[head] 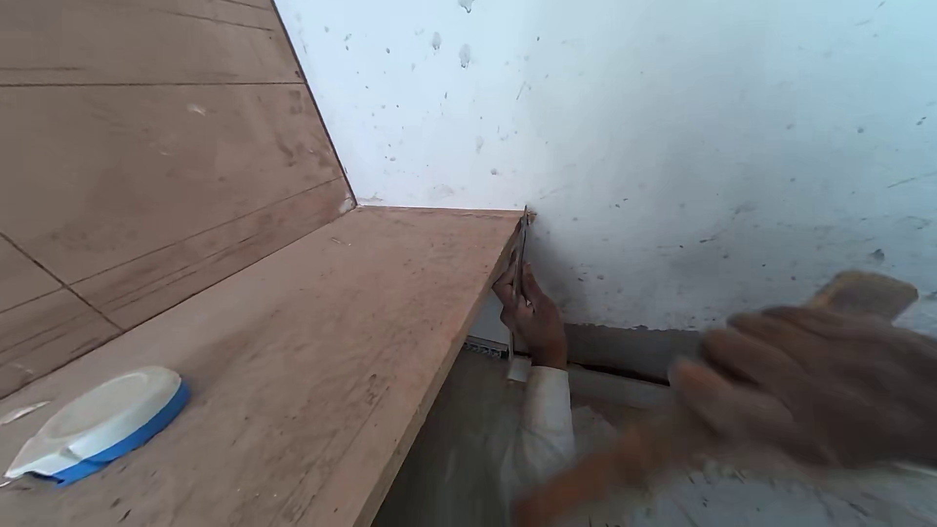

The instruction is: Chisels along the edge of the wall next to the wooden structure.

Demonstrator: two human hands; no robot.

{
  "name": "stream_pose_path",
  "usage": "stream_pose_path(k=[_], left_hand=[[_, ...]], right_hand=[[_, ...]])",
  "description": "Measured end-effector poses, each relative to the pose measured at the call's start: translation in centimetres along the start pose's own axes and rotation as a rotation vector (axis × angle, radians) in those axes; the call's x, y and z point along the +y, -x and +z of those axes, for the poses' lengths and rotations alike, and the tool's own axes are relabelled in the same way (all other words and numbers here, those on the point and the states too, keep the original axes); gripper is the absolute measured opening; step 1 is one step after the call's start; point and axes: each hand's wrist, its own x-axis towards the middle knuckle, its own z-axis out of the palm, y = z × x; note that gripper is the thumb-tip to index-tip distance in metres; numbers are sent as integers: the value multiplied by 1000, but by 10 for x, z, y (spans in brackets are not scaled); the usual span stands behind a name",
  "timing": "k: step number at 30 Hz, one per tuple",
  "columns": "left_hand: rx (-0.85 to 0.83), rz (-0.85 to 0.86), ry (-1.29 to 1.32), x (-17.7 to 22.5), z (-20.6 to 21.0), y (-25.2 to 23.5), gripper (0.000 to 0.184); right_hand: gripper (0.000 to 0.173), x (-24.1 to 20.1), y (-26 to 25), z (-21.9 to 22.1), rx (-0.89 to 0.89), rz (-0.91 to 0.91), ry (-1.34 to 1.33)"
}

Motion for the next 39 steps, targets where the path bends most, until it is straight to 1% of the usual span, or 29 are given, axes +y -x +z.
stream_pose_path(k=[1,2,3,4,5,6,7,8,9,10,11,12,13,14,15,16,17,18,19,21,22,24,25,26,30,32,35,37,39], left_hand=[[43,47,4,-1,1,-3,33],[24,52,22,-2,1,-4,35],[8,46,21,0,0,-5,36],[-24,17,-8,7,-3,-5,38],[-11,22,-45,13,-4,-4,37],[-9,40,-75,12,-5,-2,37],[-23,23,-92,14,-8,-2,36],[-88,-101,-125,28,-13,-2,37],[-143,-283,-140,50,-15,-5,36],[-29,-138,-88,30,-6,-4,31],[48,-9,-26,11,2,-4,29],[58,45,-8,-1,5,-4,32],[2,14,-61,-5,2,-4,38],[-86,-63,-127,1,-2,-4,43],[-104,-136,-143,7,-2,-6,43],[-41,-189,-115,12,3,-6,39],[17,-176,-105,14,4,-4,35],[10,-113,-92,10,2,-1,33],[-56,-53,-109,9,-4,6,34],[-319,18,-203,20,-25,24,41],[-342,92,-219,24,-26,34,41],[-186,372,-68,1,-6,45,29],[-141,438,4,-6,2,45,26],[-107,454,26,-7,6,42,24],[0,310,-64,2,-4,20,28],[29,229,-69,3,-8,9,30],[-21,96,-164,11,-17,1,36],[53,144,-155,3,-5,-6,33],[55,220,-161,-1,-1,-3,33]], right_hand=[[25,10,0,8,-57,8,10],[29,19,0,13,-147,43,36],[28,23,-1,13,-201,70,55],[30,23,-2,11,-197,79,70],[32,19,-2,7,-163,71,65],[36,12,-2,-1,-113,61,48],[37,5,-3,-7,-60,41,35],[30,0,-3,-10,-17,8,11],[23,-1,-1,-8,3,-11,4],[22,2,2,-3,-16,-17,16],[24,9,5,4,-59,-10,32],[23,17,6,9,-141,11,66],[23,21,5,10,-227,48,99],[28,22,5,9,-267,83,123],[32,21,5,7,-252,107,123],[34,16,4,0,-228,119,108],[36,8,1,-8,-190,128,79],[37,-3,-2,-16,-132,134,32],[36,-11,3,-21,-122,121,15],[27,-22,11,-33,-175,69,-44],[25,-26,15,-38,-203,38,-80],[22,-31,19,-42,-234,-12,-108],[22,-32,19,-44,-244,-25,-106],[23,-32,21,-45,-252,-20,-101],[29,-25,23,-44,-245,39,-77],[28,-23,25,-43,-242,56,-68],[26,-23,25,-40,-217,40,-50],[27,-23,25,-37,-214,29,-37],[28,-22,25,-32,-205,22,-30]])
